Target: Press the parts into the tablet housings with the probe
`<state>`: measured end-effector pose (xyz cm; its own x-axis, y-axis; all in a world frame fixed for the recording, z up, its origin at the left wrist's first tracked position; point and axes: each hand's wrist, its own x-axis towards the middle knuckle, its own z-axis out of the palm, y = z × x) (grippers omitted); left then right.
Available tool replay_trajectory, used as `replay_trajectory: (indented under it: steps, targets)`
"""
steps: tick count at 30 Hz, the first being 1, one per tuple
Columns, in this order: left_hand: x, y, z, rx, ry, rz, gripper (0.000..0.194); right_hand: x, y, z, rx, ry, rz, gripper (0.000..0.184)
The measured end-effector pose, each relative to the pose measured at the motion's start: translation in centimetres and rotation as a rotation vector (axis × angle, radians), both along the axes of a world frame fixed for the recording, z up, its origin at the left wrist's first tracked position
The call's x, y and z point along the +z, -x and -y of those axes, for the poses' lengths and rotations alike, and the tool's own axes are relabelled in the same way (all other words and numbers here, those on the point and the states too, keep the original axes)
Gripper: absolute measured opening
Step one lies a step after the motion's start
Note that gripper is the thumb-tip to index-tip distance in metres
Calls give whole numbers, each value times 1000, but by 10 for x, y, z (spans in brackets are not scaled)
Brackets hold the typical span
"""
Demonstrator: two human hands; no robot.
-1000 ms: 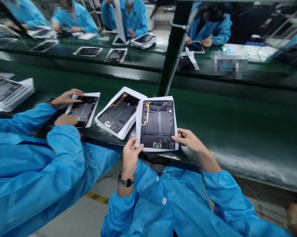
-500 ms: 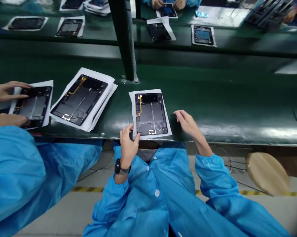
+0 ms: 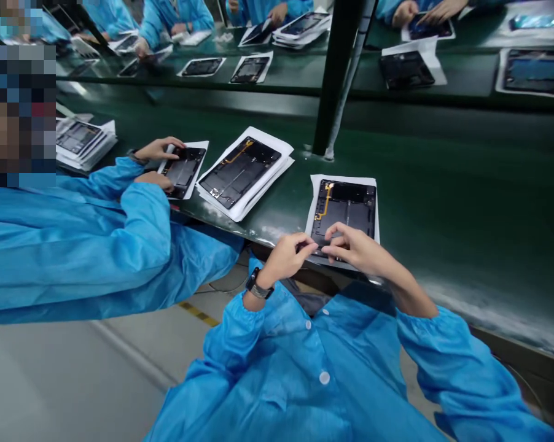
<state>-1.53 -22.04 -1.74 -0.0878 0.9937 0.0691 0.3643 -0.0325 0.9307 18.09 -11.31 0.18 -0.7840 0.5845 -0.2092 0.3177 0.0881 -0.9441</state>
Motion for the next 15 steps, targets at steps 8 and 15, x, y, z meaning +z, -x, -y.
replay_trajectory:
  steps: [8, 15]
  targets:
    - [-25, -43, 15, 378, 74, 424, 29, -26, 7, 23, -502, 394, -342, 39]
    - [-31, -43, 31, 226, 44, 197, 29, -21, 2, 49, -673, 524, -467, 37]
